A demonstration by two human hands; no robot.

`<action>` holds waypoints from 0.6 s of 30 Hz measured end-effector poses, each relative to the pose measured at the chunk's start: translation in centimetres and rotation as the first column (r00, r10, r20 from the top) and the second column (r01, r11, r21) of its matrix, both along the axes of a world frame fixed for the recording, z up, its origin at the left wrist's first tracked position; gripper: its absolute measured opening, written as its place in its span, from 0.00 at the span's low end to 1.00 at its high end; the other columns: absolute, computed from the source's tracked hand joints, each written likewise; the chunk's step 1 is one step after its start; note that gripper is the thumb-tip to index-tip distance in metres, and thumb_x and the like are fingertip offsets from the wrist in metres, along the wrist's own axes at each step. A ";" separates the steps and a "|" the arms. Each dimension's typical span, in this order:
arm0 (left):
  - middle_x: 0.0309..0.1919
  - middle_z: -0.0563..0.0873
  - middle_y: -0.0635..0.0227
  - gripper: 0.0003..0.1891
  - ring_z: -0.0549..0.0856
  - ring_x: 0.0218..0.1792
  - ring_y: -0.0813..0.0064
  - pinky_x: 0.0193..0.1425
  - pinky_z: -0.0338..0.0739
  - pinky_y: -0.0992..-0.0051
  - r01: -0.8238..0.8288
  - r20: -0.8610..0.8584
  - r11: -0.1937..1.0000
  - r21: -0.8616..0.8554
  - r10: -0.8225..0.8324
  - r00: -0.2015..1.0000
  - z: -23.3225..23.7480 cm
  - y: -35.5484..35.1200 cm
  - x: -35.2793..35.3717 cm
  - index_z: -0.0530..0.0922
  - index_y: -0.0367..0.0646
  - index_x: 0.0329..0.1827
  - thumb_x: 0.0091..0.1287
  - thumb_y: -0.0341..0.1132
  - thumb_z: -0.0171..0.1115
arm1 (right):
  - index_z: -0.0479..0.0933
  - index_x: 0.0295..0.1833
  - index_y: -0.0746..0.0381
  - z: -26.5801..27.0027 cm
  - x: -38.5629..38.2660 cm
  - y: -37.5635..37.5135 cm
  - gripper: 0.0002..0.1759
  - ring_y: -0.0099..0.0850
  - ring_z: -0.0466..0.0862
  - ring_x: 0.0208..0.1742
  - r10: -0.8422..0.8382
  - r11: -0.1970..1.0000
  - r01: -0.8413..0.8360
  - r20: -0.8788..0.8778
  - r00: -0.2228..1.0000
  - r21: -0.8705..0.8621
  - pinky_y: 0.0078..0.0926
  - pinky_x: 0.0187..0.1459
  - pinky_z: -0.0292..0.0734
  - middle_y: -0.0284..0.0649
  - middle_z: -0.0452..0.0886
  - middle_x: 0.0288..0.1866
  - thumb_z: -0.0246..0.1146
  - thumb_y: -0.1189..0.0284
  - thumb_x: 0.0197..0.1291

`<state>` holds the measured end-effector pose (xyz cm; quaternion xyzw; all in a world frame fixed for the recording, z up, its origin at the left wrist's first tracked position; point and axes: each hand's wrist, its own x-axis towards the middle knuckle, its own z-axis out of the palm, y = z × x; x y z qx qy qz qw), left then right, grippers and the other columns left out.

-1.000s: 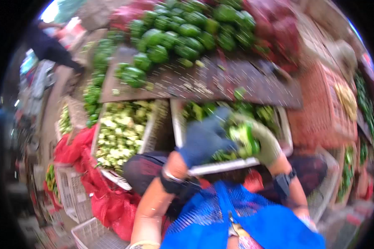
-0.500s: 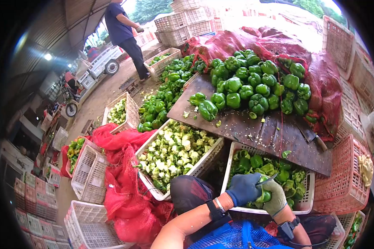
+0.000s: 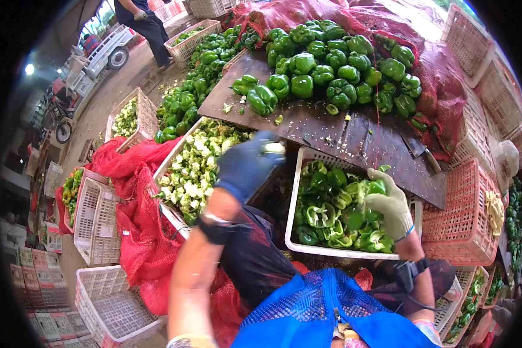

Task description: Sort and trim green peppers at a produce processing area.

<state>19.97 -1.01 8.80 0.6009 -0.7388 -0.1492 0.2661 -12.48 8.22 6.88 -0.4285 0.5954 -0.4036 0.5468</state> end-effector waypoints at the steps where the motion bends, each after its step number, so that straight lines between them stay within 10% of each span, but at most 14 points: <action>1: 0.33 0.91 0.57 0.24 0.91 0.33 0.60 0.38 0.84 0.62 -0.091 0.196 0.996 -0.014 0.092 0.976 -0.6 -0.7 3.9 0.84 0.55 0.63 0.64 0.46 0.73 | 0.72 0.72 0.69 -1.1 -1.0 -1.1 0.40 0.38 0.85 0.58 0.063 0.983 -0.145 -0.551 0.832 -0.108 0.31 0.61 0.80 0.50 0.83 0.61 0.74 0.66 0.53; 3: 0.27 0.87 0.66 0.27 0.85 0.23 0.76 0.28 0.80 0.68 -0.248 -0.036 0.966 -0.068 0.246 0.969 -1.5 -1.4 10.2 0.79 0.43 0.70 0.69 0.42 0.69 | 0.73 0.72 0.69 -3.1 -1.7 -3.7 0.41 0.44 0.83 0.63 -0.153 0.924 -0.221 -0.831 0.534 -0.312 0.36 0.68 0.75 0.54 0.82 0.63 0.76 0.65 0.53; 5: 0.28 0.87 0.63 0.22 0.85 0.21 0.75 0.20 0.77 0.74 -0.370 -0.776 0.922 0.113 0.314 0.547 1.4 -0.4 8.0 0.80 0.39 0.65 0.72 0.41 0.67 | 0.74 0.71 0.68 -3.7 1.3 -8.0 0.41 0.47 0.80 0.68 -0.164 0.922 -0.119 -0.651 0.741 -0.369 0.38 0.71 0.72 0.55 0.80 0.66 0.77 0.63 0.52; 7: 0.31 0.87 0.62 0.19 0.82 0.18 0.76 0.16 0.74 0.79 -0.299 -0.925 0.944 0.137 0.230 0.303 1.9 -0.4 4.4 0.80 0.35 0.62 0.75 0.39 0.63 | 0.75 0.71 0.67 -4.6 5.3 -13.2 0.41 0.46 0.80 0.69 -0.127 0.855 -0.199 -0.566 0.815 -0.478 0.37 0.71 0.73 0.53 0.79 0.68 0.77 0.61 0.52; 18: 0.33 0.88 0.54 0.18 0.84 0.16 0.70 0.12 0.75 0.72 -0.053 -0.925 0.924 0.378 0.379 0.013 -2.2 -4.6 -1.4 0.78 0.33 0.62 0.73 0.32 0.55 | 0.77 0.60 0.55 -4.9 25.2 -31.3 0.32 0.52 0.83 0.53 -0.120 0.782 -0.568 -0.957 0.264 -0.255 0.49 0.50 0.82 0.51 0.78 0.56 0.73 0.56 0.50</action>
